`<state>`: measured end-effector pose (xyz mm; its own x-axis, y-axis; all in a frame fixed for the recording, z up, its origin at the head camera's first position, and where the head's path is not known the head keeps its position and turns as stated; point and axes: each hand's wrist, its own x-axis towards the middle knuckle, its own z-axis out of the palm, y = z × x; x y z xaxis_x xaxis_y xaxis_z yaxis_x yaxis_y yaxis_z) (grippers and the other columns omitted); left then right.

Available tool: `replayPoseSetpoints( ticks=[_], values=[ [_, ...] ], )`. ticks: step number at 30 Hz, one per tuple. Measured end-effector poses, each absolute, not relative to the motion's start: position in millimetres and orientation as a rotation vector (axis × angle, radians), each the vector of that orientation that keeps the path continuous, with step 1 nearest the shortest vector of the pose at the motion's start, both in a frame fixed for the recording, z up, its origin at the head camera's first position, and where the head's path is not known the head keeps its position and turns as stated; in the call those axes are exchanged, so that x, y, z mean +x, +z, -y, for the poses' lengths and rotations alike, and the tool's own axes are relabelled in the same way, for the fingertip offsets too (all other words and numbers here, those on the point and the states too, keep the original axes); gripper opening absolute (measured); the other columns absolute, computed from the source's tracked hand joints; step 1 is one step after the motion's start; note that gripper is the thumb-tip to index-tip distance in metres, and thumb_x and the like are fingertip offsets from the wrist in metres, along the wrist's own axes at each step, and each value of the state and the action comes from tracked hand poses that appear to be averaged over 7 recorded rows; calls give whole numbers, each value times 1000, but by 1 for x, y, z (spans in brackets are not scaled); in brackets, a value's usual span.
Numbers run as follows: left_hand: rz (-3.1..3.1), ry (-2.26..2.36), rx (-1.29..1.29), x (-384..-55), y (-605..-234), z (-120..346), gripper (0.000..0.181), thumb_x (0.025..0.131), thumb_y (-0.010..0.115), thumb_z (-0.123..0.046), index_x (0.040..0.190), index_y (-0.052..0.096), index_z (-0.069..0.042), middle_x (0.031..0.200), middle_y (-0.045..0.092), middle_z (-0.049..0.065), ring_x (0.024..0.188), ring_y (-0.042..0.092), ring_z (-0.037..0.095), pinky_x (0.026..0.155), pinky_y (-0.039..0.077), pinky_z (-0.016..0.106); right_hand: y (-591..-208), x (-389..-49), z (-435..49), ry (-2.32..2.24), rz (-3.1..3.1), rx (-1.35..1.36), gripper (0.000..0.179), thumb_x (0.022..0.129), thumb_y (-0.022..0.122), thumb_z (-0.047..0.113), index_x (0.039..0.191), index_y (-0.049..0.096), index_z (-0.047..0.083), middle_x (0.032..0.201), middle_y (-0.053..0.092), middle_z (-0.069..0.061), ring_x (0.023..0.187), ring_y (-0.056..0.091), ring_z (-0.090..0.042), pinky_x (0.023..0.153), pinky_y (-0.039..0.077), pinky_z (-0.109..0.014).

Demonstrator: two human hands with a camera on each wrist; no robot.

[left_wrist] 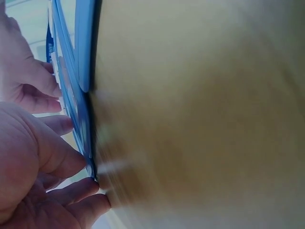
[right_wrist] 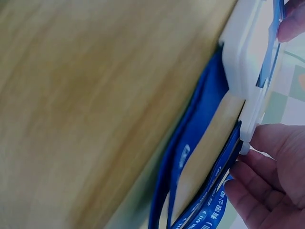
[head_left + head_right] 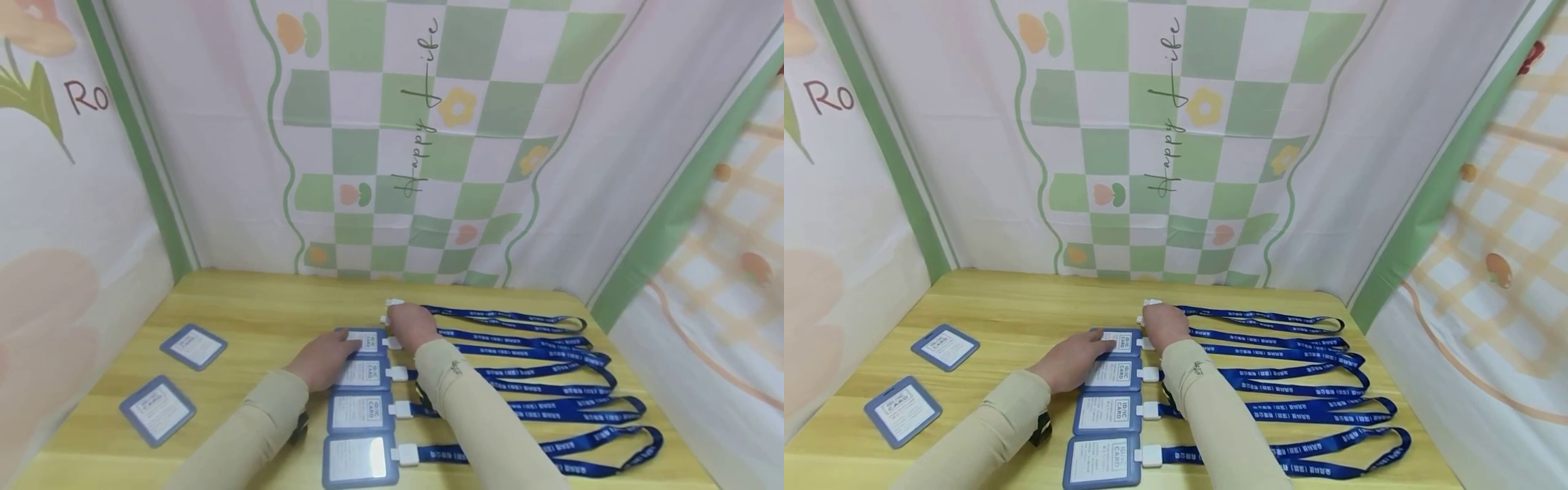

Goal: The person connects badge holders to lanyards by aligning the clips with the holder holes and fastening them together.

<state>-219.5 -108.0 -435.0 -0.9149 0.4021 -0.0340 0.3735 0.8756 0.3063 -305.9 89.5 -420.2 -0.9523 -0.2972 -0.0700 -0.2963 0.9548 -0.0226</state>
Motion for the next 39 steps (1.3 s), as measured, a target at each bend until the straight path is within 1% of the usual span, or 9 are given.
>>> replayPoseSetpoints(
  ticks=[10,16,22,25,28,34,35,37,39],
  values=[
    [-2949,494,624,-223,-433,105,40,109,49,-18,147,60,-16,157,48,24,144,48,45,120,41,59,-421,-309,-94,-80,-3020,-409,6,99,71,19,100,75,15,101,77,-4,93,72,-23,82,64,-39],
    [-2918,561,554,-222,-425,106,40,110,48,-19,147,60,-15,158,48,23,145,47,44,121,39,59,-418,-309,-96,-111,-3001,-375,6,99,71,20,102,75,16,101,76,-3,94,71,-22,84,63,-39],
    [-2959,532,546,-222,-420,121,41,106,55,-12,147,59,-12,155,50,24,142,50,45,119,42,60,-416,-307,-94,-97,-3001,-372,7,100,69,19,102,75,16,101,76,-3,94,71,-22,84,63,-39],
    [-3002,475,553,-224,-418,131,42,105,55,-9,147,58,-10,153,53,23,142,50,44,118,43,60,-416,-307,-92,-87,-3008,-372,7,100,69,18,102,75,15,101,76,-4,93,71,-22,83,63,-39],
    [-3042,442,509,-224,-413,142,43,106,51,-8,148,55,-5,152,54,23,144,48,44,118,42,60,-417,-307,-91,-77,-3014,-372,7,100,69,18,102,75,15,101,76,-4,93,72,-22,82,64,-38],
    [-3082,430,294,-221,-403,167,55,96,54,6,150,46,6,152,48,34,142,45,52,116,41,66,-419,-307,-89,-66,-3015,-381,9,100,68,19,102,76,15,100,76,-4,92,72,-22,82,64,-38],
    [-3084,431,259,-221,-402,171,55,96,53,7,150,45,8,151,47,36,141,45,54,116,40,67,-419,-307,-89,-68,-3014,-382,9,100,68,19,102,76,15,100,77,-4,92,72,-22,82,64,-38],
    [-3091,424,197,-221,-399,180,50,99,49,2,149,44,10,150,46,39,140,44,57,116,39,68,-419,-307,-89,-72,-3012,-382,9,100,68,19,102,77,15,101,77,-3,92,72,-22,82,64,-38],
    [-3093,402,141,-221,-398,190,47,103,45,-4,147,44,13,146,48,41,136,48,58,113,42,69,-419,-307,-88,-80,-3010,-385,9,101,68,19,102,77,15,100,77,-4,91,72,-22,82,64,-38]
  ],
)
